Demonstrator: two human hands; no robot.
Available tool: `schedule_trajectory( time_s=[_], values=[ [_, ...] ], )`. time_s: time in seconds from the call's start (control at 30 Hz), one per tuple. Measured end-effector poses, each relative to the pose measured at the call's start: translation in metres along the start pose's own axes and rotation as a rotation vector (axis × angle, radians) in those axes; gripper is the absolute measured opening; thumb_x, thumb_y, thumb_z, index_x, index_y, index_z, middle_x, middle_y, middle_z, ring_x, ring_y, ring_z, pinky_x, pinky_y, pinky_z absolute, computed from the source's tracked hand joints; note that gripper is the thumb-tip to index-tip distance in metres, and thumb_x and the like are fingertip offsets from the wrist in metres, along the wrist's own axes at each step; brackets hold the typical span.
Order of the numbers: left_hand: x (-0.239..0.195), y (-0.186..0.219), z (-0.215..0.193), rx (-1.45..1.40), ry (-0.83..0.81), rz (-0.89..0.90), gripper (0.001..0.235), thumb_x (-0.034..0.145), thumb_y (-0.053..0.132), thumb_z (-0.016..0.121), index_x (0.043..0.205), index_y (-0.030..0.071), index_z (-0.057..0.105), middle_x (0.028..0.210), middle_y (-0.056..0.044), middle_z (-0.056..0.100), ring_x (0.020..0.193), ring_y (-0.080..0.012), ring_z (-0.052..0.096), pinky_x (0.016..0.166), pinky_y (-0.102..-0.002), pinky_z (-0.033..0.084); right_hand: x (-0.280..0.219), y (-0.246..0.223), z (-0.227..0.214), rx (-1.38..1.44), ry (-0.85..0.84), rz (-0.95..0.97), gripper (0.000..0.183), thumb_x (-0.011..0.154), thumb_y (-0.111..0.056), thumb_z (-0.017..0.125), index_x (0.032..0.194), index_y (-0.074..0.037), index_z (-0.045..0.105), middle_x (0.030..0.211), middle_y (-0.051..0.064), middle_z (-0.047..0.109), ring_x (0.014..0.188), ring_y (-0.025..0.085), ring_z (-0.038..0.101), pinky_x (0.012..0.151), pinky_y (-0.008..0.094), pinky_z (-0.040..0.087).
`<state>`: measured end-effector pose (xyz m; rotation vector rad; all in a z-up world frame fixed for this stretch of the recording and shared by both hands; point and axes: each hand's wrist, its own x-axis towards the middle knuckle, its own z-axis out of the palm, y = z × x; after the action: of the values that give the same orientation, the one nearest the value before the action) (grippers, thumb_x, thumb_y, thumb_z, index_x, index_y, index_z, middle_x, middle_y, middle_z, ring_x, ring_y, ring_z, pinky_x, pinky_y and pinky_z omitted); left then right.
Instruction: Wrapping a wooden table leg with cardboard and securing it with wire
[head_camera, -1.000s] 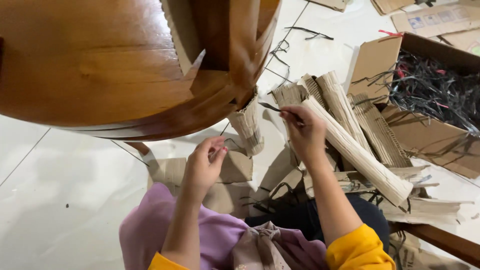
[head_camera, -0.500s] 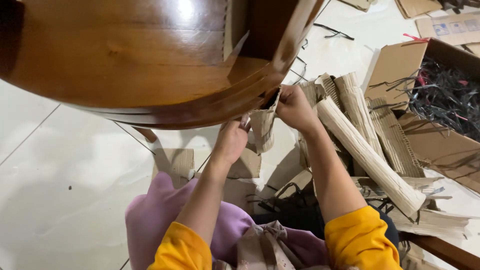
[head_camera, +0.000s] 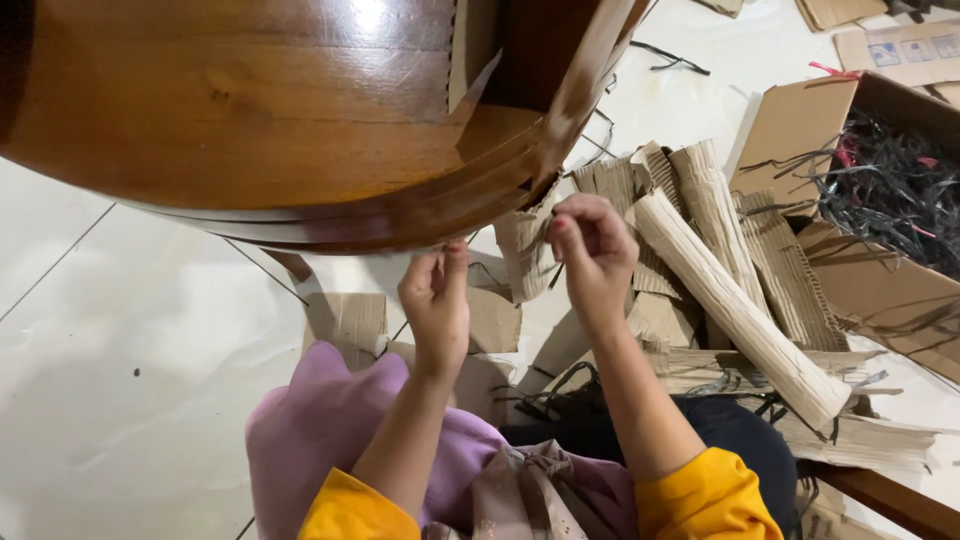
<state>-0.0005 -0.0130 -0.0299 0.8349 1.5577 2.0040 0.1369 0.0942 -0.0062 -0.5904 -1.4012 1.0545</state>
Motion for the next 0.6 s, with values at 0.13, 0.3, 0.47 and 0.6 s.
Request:
schedule_trajectory(
  time_s=[0.13,0.3,0.47,0.6],
  values=[
    [-0.002,0.059,0.019,-0.008,-0.022,0.199,0.017,0.105,0.02,0.063,0.109,0.008,0.075,0.104,-0.009,0.074,0.093,-0.0138,0.065,0.086,-0.032,0.053,0.003,-0.032,0.014,-0.028,-0.034,-0.026,0.02,0.091,-0.008,0.081,0.1,0.002,0.066,0.108,0.019,0.061,0.069,0.014,0.059,0.06,0.025,0.052],
    [0.001,0.059,0.021,0.086,-0.106,0.534,0.007,0.09,0.011,0.077,0.095,0.007,0.08,0.101,-0.013,0.072,0.086,-0.022,0.069,0.076,-0.032,0.058,0.01,-0.023,0.02,-0.101,-0.077,-0.103,0.033,0.087,-0.01,0.087,0.098,0.003,0.058,0.106,0.015,0.049,0.062,0.015,0.054,0.05,0.024,0.043],
    [0.014,0.071,0.037,0.109,-0.175,0.723,0.012,0.093,0.014,0.074,0.097,0.007,0.083,0.098,-0.012,0.078,0.082,-0.0249,0.074,0.077,-0.035,0.06,0.007,-0.027,0.035,-0.097,0.022,-0.092,0.03,0.087,-0.002,0.086,0.092,-0.001,0.056,0.101,0.011,0.048,0.063,0.012,0.048,0.053,0.023,0.041],
    [0.023,0.068,0.043,0.173,-0.231,0.669,0.019,0.099,0.019,0.069,0.111,0.011,0.081,0.101,-0.008,0.078,0.089,-0.0271,0.076,0.078,-0.037,0.061,0.009,-0.046,0.027,-0.083,-0.056,-0.039,0.022,0.089,0.002,0.081,0.098,0.002,0.061,0.102,0.014,0.054,0.076,0.017,0.055,0.064,0.027,0.046]
  ],
)
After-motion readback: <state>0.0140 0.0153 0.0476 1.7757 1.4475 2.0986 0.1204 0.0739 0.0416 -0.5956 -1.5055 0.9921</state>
